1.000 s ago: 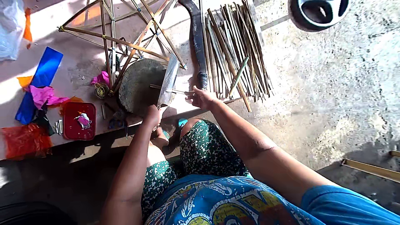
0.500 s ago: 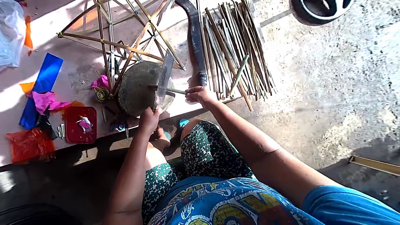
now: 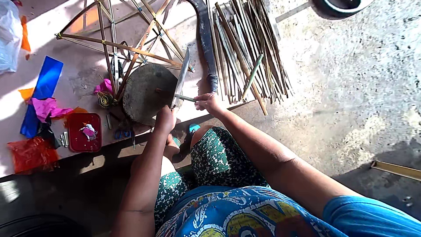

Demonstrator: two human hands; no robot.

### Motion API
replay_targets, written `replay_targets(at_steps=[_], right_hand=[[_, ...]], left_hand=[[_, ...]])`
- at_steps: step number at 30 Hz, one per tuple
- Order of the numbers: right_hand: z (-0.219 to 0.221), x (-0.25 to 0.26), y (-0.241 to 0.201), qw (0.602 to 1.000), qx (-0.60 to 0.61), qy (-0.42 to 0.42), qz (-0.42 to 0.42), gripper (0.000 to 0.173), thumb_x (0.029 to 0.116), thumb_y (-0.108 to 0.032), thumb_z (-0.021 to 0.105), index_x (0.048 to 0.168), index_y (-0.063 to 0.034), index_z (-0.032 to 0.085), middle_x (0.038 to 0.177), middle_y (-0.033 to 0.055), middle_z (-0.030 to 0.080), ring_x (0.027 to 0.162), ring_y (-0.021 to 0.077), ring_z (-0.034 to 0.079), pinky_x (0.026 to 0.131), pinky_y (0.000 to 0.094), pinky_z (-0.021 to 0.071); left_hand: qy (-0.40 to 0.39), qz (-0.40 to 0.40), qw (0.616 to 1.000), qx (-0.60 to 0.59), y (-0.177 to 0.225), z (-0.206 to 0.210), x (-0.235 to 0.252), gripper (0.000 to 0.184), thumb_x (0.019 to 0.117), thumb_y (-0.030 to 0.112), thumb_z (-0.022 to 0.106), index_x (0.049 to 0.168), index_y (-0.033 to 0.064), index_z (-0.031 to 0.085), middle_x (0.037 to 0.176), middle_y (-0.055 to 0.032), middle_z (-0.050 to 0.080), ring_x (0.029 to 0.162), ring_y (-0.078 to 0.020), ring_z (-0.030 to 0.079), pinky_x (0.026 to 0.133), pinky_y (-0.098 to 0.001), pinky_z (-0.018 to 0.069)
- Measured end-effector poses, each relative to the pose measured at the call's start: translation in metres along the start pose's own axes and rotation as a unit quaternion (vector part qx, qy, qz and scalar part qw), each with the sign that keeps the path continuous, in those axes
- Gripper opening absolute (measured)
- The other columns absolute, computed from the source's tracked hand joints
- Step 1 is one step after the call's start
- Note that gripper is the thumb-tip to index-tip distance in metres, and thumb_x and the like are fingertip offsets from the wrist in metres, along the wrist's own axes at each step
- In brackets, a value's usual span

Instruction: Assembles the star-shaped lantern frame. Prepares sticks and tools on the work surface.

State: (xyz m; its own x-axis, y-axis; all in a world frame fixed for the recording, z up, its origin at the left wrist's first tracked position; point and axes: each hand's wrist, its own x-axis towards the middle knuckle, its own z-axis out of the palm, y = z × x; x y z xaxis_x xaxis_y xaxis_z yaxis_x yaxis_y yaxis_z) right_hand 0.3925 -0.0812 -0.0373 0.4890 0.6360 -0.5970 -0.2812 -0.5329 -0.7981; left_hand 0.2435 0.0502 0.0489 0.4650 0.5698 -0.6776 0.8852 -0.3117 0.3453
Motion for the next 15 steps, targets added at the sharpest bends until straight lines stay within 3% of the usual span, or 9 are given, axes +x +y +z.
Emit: replay_targets(at_steps=[4, 8, 10, 12, 15], right_hand=[[0.001, -0.004, -0.007, 0.999, -0.053, 0.013, -0.009, 0.025, 0.0996, -0.006, 0.062, 0.122, 0.0002, 0.070, 0.096, 0.0103, 0.074, 0.073, 0.0128, 0.069, 0.075, 0.0326, 0.0589], [0.010, -0.020, -0.046, 0.982, -0.182, 0.036, -0.015, 0.023, 0.0987, -0.012, 0.063, 0.119, -0.0059, 0.074, 0.095, 0.0079, 0.077, 0.079, 0.0173, 0.073, 0.083, 0.0413, 0.0588], [0.022, -0.024, -0.071, 0.962, -0.263, 0.020, -0.069, 0.023, 0.0981, -0.014, 0.062, 0.113, -0.0031, 0.075, 0.093, 0.0113, 0.076, 0.085, 0.0243, 0.073, 0.085, 0.0498, 0.0561], [0.034, -0.023, -0.091, 0.934, -0.340, -0.004, -0.113, 0.021, 0.0976, -0.017, 0.060, 0.102, -0.0015, 0.073, 0.093, 0.0157, 0.074, 0.091, 0.0323, 0.072, 0.085, 0.0571, 0.0551], [0.041, -0.020, -0.095, 0.925, -0.353, -0.008, -0.140, 0.025, 0.1001, -0.021, 0.058, 0.104, -0.0004, 0.072, 0.094, 0.0168, 0.073, 0.094, 0.0340, 0.071, 0.085, 0.0571, 0.0541]], left_hand=[[0.012, -0.011, 0.998, 0.061, 0.005, 0.004, -0.002, 0.041, 0.1102, 0.028, 0.047, 0.129, -0.0069, 0.058, 0.117, -0.0288, 0.066, 0.115, -0.0419, 0.066, 0.099, -0.0576, 0.0509], [0.012, -0.027, 0.995, 0.097, 0.014, 0.013, -0.007, 0.042, 0.1104, 0.029, 0.047, 0.133, -0.0061, 0.055, 0.121, -0.0277, 0.066, 0.118, -0.0411, 0.065, 0.099, -0.0569, 0.0512], [0.015, -0.024, 0.995, 0.095, 0.016, 0.017, -0.011, 0.039, 0.1098, 0.026, 0.047, 0.131, -0.0054, 0.055, 0.120, -0.0275, 0.066, 0.117, -0.0412, 0.065, 0.098, -0.0573, 0.0515], [0.020, -0.016, 0.996, 0.082, 0.012, 0.021, -0.010, 0.044, 0.1113, 0.033, 0.043, 0.132, -0.0040, 0.056, 0.121, -0.0275, 0.066, 0.117, -0.0418, 0.065, 0.098, -0.0579, 0.0512], [0.010, -0.014, 0.999, 0.031, 0.005, 0.016, -0.003, 0.046, 0.1114, 0.035, 0.044, 0.128, -0.0052, 0.058, 0.119, -0.0275, 0.066, 0.117, -0.0409, 0.065, 0.100, -0.0577, 0.0493]])
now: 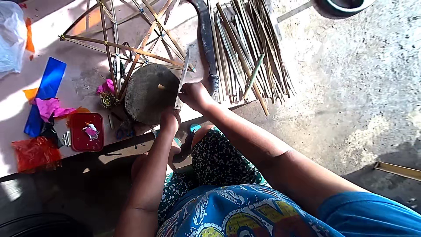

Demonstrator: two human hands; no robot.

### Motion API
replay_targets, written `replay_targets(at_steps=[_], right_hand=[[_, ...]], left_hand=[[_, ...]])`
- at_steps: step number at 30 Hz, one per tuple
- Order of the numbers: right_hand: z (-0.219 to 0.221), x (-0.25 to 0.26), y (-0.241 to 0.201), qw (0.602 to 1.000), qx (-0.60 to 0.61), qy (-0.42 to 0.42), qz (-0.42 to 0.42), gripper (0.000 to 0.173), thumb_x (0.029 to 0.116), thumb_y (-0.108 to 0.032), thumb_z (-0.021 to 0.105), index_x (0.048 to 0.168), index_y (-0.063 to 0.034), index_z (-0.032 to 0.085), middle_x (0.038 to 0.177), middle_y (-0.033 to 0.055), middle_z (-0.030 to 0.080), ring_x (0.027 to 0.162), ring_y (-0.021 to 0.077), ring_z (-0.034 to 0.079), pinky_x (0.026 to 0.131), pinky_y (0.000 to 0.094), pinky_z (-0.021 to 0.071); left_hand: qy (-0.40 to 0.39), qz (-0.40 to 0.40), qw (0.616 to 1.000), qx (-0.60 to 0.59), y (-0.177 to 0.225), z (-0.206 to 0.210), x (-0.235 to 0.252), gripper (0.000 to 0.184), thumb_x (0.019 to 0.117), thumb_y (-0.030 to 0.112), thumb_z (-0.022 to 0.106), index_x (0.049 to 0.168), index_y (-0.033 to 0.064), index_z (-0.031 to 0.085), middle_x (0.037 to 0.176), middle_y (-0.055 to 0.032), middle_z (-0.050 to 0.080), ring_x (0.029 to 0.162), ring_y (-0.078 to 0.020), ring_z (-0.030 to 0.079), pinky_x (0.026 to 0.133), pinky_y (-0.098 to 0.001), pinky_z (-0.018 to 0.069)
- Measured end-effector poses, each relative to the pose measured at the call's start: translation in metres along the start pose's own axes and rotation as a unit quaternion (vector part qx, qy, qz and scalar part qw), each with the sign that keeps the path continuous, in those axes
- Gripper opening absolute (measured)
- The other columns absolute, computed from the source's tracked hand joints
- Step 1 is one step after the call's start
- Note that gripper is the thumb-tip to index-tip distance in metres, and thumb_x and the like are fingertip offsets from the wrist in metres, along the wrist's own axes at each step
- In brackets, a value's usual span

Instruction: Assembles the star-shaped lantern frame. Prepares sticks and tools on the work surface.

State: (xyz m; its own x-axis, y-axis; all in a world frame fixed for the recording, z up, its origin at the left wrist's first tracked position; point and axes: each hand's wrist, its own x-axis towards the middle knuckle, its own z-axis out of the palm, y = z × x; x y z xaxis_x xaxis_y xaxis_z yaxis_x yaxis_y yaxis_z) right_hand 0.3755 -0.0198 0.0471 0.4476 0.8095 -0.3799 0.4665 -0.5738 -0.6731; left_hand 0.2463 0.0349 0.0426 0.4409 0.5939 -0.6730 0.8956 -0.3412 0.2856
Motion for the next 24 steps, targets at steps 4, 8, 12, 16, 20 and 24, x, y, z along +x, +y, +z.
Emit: replay_targets(at_steps=[4, 8, 12, 16, 20, 24], right_hand=[[0.007, -0.008, 0.021, 0.998, 0.037, 0.050, 0.004, 0.024, 0.0990, -0.016, 0.057, 0.110, -0.0017, 0.073, 0.095, 0.0155, 0.074, 0.092, 0.0317, 0.072, 0.087, 0.0544, 0.0554], [0.008, -0.013, 0.026, 0.997, 0.040, 0.057, 0.018, 0.025, 0.1009, -0.016, 0.055, 0.112, -0.0027, 0.073, 0.097, 0.0155, 0.075, 0.093, 0.0313, 0.073, 0.089, 0.0536, 0.0554], [0.008, -0.012, 0.023, 0.998, 0.025, 0.060, 0.003, 0.025, 0.1020, -0.018, 0.055, 0.110, -0.0020, 0.074, 0.097, 0.0153, 0.075, 0.092, 0.0308, 0.073, 0.087, 0.0527, 0.0555], [0.010, -0.010, 0.026, 0.997, 0.012, 0.071, -0.021, 0.025, 0.1010, -0.017, 0.055, 0.108, -0.0014, 0.074, 0.095, 0.0160, 0.074, 0.089, 0.0317, 0.073, 0.084, 0.0529, 0.0562], [0.012, -0.009, 0.026, 0.997, 0.002, 0.072, -0.032, 0.024, 0.1011, -0.016, 0.055, 0.106, -0.0008, 0.073, 0.094, 0.0162, 0.074, 0.089, 0.0316, 0.072, 0.083, 0.0523, 0.0561], [0.015, -0.009, 0.024, 0.996, -0.017, 0.073, -0.047, 0.023, 0.1005, -0.015, 0.056, 0.106, 0.0003, 0.073, 0.098, 0.0179, 0.073, 0.092, 0.0340, 0.072, 0.084, 0.0540, 0.0556]], left_hand=[[0.003, -0.015, 0.990, -0.139, -0.016, 0.001, 0.013, 0.043, 0.1092, 0.036, 0.050, 0.122, -0.0037, 0.060, 0.106, -0.0257, 0.066, 0.097, -0.0390, 0.067, 0.088, -0.0584, 0.0529], [0.026, -0.013, 0.992, -0.127, -0.007, -0.005, 0.007, 0.042, 0.1095, 0.033, 0.049, 0.128, -0.0030, 0.059, 0.112, -0.0269, 0.067, 0.106, -0.0409, 0.066, 0.093, -0.0593, 0.0511], [0.017, 0.002, 0.999, -0.045, 0.003, -0.008, 0.002, 0.046, 0.1099, 0.035, 0.048, 0.131, -0.0044, 0.058, 0.118, -0.0279, 0.067, 0.116, -0.0419, 0.065, 0.100, -0.0583, 0.0492], [0.016, 0.008, 0.999, -0.044, 0.005, -0.012, 0.004, 0.045, 0.1098, 0.035, 0.048, 0.130, -0.0043, 0.058, 0.117, -0.0273, 0.067, 0.115, -0.0412, 0.065, 0.099, -0.0584, 0.0499], [0.027, 0.005, 0.999, -0.035, 0.013, -0.020, -0.002, 0.041, 0.1102, 0.033, 0.048, 0.127, -0.0037, 0.060, 0.114, -0.0268, 0.067, 0.113, -0.0402, 0.066, 0.097, -0.0568, 0.0505], [0.009, 0.013, 1.000, 0.005, 0.010, -0.011, 0.006, 0.045, 0.1106, 0.035, 0.046, 0.128, -0.0039, 0.059, 0.118, -0.0271, 0.067, 0.116, -0.0411, 0.065, 0.099, -0.0579, 0.0505]])
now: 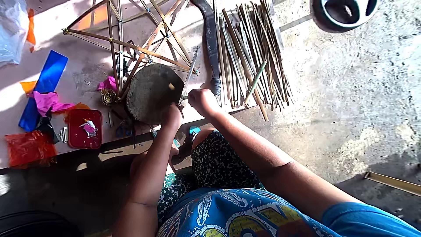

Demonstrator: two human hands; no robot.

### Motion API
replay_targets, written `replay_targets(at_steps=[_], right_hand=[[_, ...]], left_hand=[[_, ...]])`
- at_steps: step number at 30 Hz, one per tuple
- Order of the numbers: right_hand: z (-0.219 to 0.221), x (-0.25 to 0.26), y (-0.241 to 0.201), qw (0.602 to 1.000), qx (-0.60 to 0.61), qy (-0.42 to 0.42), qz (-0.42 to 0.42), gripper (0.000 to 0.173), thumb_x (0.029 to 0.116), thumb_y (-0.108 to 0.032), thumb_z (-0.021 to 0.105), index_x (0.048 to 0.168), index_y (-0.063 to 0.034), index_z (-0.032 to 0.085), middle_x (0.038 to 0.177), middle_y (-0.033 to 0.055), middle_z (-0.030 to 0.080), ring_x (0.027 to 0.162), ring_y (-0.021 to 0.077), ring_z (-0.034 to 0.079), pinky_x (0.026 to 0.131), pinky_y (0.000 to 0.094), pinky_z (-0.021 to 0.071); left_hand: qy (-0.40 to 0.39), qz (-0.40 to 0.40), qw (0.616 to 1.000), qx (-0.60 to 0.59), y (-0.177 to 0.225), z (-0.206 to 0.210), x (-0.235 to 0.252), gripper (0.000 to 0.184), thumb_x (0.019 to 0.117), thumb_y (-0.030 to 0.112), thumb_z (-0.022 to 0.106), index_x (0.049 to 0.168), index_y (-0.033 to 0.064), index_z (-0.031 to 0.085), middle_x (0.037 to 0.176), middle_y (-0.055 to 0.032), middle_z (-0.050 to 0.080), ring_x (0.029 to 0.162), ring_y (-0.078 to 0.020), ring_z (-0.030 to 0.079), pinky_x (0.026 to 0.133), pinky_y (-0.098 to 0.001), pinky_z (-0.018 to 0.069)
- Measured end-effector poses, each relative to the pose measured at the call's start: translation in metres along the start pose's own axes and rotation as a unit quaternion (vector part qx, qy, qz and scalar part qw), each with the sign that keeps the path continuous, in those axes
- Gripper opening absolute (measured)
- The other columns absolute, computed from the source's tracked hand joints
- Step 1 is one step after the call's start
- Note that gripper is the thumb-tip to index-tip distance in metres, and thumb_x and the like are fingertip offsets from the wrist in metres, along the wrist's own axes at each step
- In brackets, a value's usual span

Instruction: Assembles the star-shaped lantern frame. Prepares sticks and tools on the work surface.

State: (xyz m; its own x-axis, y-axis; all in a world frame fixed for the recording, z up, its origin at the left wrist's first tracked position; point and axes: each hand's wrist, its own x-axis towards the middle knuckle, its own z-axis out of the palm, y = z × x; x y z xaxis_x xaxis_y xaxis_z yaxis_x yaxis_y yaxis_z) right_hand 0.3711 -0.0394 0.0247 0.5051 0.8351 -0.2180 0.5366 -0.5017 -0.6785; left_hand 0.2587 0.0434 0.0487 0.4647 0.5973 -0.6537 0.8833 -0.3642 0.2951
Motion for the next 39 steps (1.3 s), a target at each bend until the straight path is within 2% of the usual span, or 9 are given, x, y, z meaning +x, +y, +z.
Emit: replay_targets(at_steps=[7, 11, 17, 20, 26, 31, 36, 39], right_hand=[[-0.002, 0.000, 0.000, 1.000, 0.000, -0.001, 0.014, 0.024, 0.1005, -0.015, 0.055, 0.106, 0.0002, 0.073, 0.098, 0.0179, 0.074, 0.092, 0.0345, 0.072, 0.084, 0.0548, 0.0557], [-0.001, -0.001, -0.003, 1.000, -0.014, -0.006, 0.020, 0.024, 0.0998, -0.015, 0.055, 0.105, -0.0004, 0.073, 0.099, 0.0178, 0.073, 0.094, 0.0347, 0.072, 0.084, 0.0549, 0.0553], [-0.001, 0.000, -0.005, 1.000, -0.019, -0.002, 0.019, 0.024, 0.0999, -0.016, 0.056, 0.105, -0.0004, 0.073, 0.099, 0.0181, 0.073, 0.094, 0.0357, 0.072, 0.084, 0.0561, 0.0552], [0.001, -0.002, -0.005, 1.000, -0.019, -0.005, 0.024, 0.023, 0.0997, -0.015, 0.056, 0.106, -0.0007, 0.073, 0.100, 0.0182, 0.074, 0.095, 0.0357, 0.072, 0.085, 0.0562, 0.0552], [0.002, -0.004, -0.004, 1.000, -0.015, -0.001, 0.011, 0.024, 0.1005, -0.016, 0.056, 0.104, 0.0006, 0.073, 0.097, 0.0188, 0.073, 0.092, 0.0360, 0.072, 0.084, 0.0563, 0.0553], [0.002, -0.004, -0.006, 1.000, -0.018, -0.002, 0.016, 0.024, 0.1007, -0.016, 0.056, 0.105, 0.0003, 0.073, 0.098, 0.0186, 0.074, 0.093, 0.0352, 0.072, 0.085, 0.0553, 0.0558], [-0.002, -0.003, -0.009, 0.999, -0.020, -0.009, 0.028, 0.023, 0.0999, -0.015, 0.057, 0.105, 0.0000, 0.073, 0.098, 0.0182, 0.074, 0.094, 0.0353, 0.072, 0.086, 0.0558, 0.0553], [-0.004, -0.005, -0.005, 0.999, -0.017, -0.016, 0.035, 0.024, 0.1005, -0.016, 0.057, 0.108, 0.0005, 0.073, 0.098, 0.0200, 0.073, 0.096, 0.0372, 0.071, 0.088, 0.0585, 0.0539]], left_hand=[[0.002, -0.009, 1.000, -0.005, 0.004, -0.010, -0.008, 0.045, 0.1103, 0.033, 0.047, 0.131, -0.0055, 0.057, 0.120, -0.0281, 0.066, 0.117, -0.0414, 0.065, 0.099, -0.0573, 0.0504], [-0.009, -0.019, 1.000, 0.015, 0.003, -0.001, -0.006, 0.044, 0.1106, 0.034, 0.046, 0.132, -0.0032, 0.057, 0.123, -0.0269, 0.066, 0.119, -0.0412, 0.064, 0.099, -0.0581, 0.0508], [0.016, -0.003, 1.000, 0.007, 0.003, -0.004, -0.010, 0.044, 0.1105, 0.034, 0.046, 0.130, -0.0035, 0.058, 0.118, -0.0262, 0.067, 0.115, -0.0399, 0.066, 0.096, -0.0573, 0.0520], [-0.012, -0.007, 1.000, 0.018, -0.002, 0.000, -0.004, 0.043, 0.1105, 0.033, 0.045, 0.131, -0.0030, 0.057, 0.122, -0.0268, 0.066, 0.118, -0.0413, 0.065, 0.098, -0.0590, 0.0513], [-0.002, -0.008, 1.000, 0.011, 0.008, -0.011, -0.009, 0.041, 0.1094, 0.033, 0.048, 0.129, -0.0022, 0.059, 0.119, -0.0259, 0.067, 0.116, -0.0412, 0.066, 0.095, -0.0593, 0.0524], [-0.011, 0.001, 1.000, 0.028, 0.002, 0.001, -0.001, 0.040, 0.1102, 0.030, 0.046, 0.132, -0.0016, 0.057, 0.122, -0.0259, 0.066, 0.117, -0.0417, 0.065, 0.094, -0.0596, 0.0529], [-0.021, -0.004, 1.000, -0.006, -0.004, -0.010, 0.004, 0.044, 0.1099, 0.034, 0.047, 0.129, -0.0040, 0.058, 0.120, -0.0274, 0.066, 0.116, -0.0412, 0.065, 0.096, -0.0592, 0.0520], [-0.010, 0.007, 0.998, -0.056, -0.015, -0.019, 0.000, 0.042, 0.1101, 0.031, 0.047, 0.126, -0.0055, 0.059, 0.116, -0.0285, 0.066, 0.113, -0.0420, 0.065, 0.096, -0.0594, 0.0501]])
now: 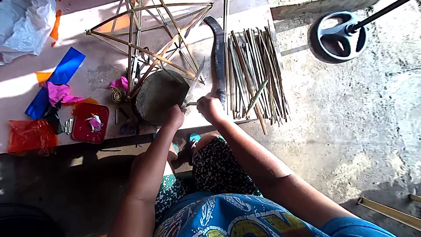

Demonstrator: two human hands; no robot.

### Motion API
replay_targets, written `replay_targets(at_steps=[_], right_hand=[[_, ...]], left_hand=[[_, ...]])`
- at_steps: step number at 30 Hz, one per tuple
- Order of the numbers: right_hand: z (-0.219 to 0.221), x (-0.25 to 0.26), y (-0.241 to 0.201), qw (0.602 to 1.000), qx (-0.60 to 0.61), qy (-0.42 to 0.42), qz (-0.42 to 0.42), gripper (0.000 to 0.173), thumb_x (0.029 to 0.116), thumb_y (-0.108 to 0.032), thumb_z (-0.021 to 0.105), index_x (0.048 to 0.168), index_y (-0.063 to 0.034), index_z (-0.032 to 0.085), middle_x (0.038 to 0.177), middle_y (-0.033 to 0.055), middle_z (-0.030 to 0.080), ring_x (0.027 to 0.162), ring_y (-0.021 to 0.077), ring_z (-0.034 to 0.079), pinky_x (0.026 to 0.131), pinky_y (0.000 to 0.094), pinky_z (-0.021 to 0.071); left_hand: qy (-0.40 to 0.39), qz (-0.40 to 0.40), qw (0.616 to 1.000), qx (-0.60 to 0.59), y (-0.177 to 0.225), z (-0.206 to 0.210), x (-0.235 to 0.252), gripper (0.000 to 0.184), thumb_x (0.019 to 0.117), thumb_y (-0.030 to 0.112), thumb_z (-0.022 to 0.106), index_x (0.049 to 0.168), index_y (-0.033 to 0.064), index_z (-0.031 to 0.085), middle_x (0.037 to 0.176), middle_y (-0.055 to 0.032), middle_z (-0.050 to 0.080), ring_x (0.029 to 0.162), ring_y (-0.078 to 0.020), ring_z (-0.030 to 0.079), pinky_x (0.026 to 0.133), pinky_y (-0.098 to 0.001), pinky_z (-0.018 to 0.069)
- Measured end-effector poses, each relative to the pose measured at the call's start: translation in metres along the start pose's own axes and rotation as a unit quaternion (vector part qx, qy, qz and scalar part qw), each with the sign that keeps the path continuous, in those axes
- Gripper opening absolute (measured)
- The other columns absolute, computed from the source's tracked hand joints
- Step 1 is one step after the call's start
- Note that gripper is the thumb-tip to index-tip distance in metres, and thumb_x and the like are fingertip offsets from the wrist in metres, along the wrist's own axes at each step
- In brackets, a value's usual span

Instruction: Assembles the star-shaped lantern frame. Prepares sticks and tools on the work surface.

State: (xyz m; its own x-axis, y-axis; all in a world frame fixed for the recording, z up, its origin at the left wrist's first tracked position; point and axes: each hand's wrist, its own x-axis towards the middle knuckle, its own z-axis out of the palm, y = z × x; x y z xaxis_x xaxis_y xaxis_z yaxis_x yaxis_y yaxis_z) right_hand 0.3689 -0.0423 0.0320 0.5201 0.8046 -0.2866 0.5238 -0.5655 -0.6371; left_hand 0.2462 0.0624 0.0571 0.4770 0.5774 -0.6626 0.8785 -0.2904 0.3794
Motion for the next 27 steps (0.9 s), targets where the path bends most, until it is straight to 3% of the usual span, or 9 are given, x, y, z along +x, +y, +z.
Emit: replay_targets(at_steps=[4, 6, 8, 10, 12, 14, 16, 21, 27], right_hand=[[-0.010, -0.013, 0.021, 0.999, 0.020, 0.019, 0.025, 0.025, 0.1037, -0.017, 0.055, 0.115, -0.0037, 0.072, 0.102, 0.0181, 0.074, 0.097, 0.0368, 0.071, 0.089, 0.0612, 0.0528], [-0.014, -0.020, 0.036, 0.997, 0.053, 0.031, 0.045, 0.025, 0.1055, -0.018, 0.055, 0.122, -0.0043, 0.069, 0.102, 0.0180, 0.073, 0.091, 0.0351, 0.071, 0.086, 0.0616, 0.0533], [-0.014, -0.026, 0.056, 0.991, 0.113, 0.027, 0.072, 0.030, 0.1060, -0.017, 0.056, 0.131, -0.0033, 0.065, 0.108, 0.0175, 0.072, 0.090, 0.0285, 0.072, 0.087, 0.0522, 0.0567], [-0.011, -0.032, 0.080, 0.979, 0.181, 0.033, 0.084, 0.032, 0.1054, -0.013, 0.056, 0.132, 0.0012, 0.063, 0.106, 0.0166, 0.072, 0.086, 0.0192, 0.072, 0.083, 0.0388, 0.0592], [-0.011, -0.043, 0.087, 0.961, 0.251, 0.038, 0.108, 0.029, 0.1050, -0.008, 0.054, 0.130, 0.0059, 0.061, 0.106, 0.0159, 0.070, 0.083, 0.0119, 0.070, 0.078, 0.0284, 0.0585], [-0.010, -0.051, 0.091, 0.946, 0.296, 0.041, 0.128, 0.027, 0.1055, -0.005, 0.051, 0.128, 0.0069, 0.059, 0.106, 0.0140, 0.070, 0.083, 0.0098, 0.070, 0.076, 0.0254, 0.0587], [-0.005, -0.055, 0.097, 0.940, 0.311, 0.045, 0.132, 0.027, 0.1055, -0.005, 0.049, 0.128, 0.0062, 0.059, 0.107, 0.0126, 0.070, 0.083, 0.0099, 0.071, 0.075, 0.0252, 0.0593], [-0.003, -0.058, 0.078, 0.943, 0.310, 0.058, 0.107, 0.022, 0.1037, -0.003, 0.048, 0.120, 0.0079, 0.057, 0.106, 0.0113, 0.070, 0.082, 0.0081, 0.071, 0.075, 0.0237, 0.0595], [-0.002, -0.059, 0.065, 0.943, 0.313, 0.089, 0.072, 0.021, 0.0991, -0.003, 0.048, 0.116, 0.0079, 0.055, 0.103, 0.0086, 0.072, 0.086, 0.0068, 0.072, 0.079, 0.0222, 0.0593]], left_hand=[[0.058, 0.032, 0.996, -0.053, -0.042, -0.022, -0.016, 0.043, 0.1093, 0.034, 0.050, 0.121, -0.0058, 0.061, 0.104, -0.0276, 0.067, 0.102, -0.0427, 0.066, 0.092, -0.0613, 0.0502], [0.112, 0.015, 0.991, -0.067, -0.079, -0.038, -0.027, 0.045, 0.1079, 0.036, 0.054, 0.123, -0.0053, 0.061, 0.103, -0.0284, 0.067, 0.101, -0.0446, 0.066, 0.090, -0.0641, 0.0497], [0.189, -0.025, 0.978, -0.087, -0.124, -0.048, -0.038, 0.050, 0.1043, 0.039, 0.060, 0.128, -0.0052, 0.060, 0.108, -0.0295, 0.068, 0.105, -0.0461, 0.067, 0.093, -0.0665, 0.0492], [0.264, -0.077, 0.957, -0.097, -0.172, -0.049, -0.046, 0.056, 0.1018, 0.044, 0.063, 0.129, -0.0058, 0.059, 0.109, -0.0308, 0.068, 0.105, -0.0481, 0.067, 0.092, -0.0682, 0.0495], [0.320, -0.121, 0.932, -0.121, -0.218, -0.041, -0.051, 0.052, 0.1050, 0.041, 0.057, 0.129, -0.0054, 0.058, 0.110, -0.0311, 0.067, 0.105, -0.0484, 0.066, 0.091, -0.0684, 0.0493], [0.340, -0.174, 0.913, -0.147, -0.243, -0.036, -0.059, 0.045, 0.1090, 0.031, 0.049, 0.135, -0.0051, 0.057, 0.121, -0.0313, 0.065, 0.116, -0.0470, 0.063, 0.100, -0.0657, 0.0460], [0.344, -0.216, 0.901, -0.153, -0.259, -0.031, -0.060, 0.042, 0.1093, 0.026, 0.047, 0.137, -0.0045, 0.056, 0.129, -0.0290, 0.063, 0.123, -0.0433, 0.061, 0.105, -0.0614, 0.0450], [0.315, -0.262, 0.901, -0.142, -0.279, -0.031, -0.032, 0.045, 0.1047, 0.028, 0.059, 0.139, -0.0023, 0.057, 0.134, -0.0259, 0.062, 0.128, -0.0398, 0.059, 0.109, -0.0573, 0.0440], [0.277, -0.285, 0.913, -0.095, -0.258, -0.075, 0.025, 0.053, 0.1025, 0.025, 0.062, 0.141, -0.0088, 0.050, 0.138, -0.0329, 0.055, 0.128, -0.0460, 0.057, 0.105, -0.0593, 0.0472]])
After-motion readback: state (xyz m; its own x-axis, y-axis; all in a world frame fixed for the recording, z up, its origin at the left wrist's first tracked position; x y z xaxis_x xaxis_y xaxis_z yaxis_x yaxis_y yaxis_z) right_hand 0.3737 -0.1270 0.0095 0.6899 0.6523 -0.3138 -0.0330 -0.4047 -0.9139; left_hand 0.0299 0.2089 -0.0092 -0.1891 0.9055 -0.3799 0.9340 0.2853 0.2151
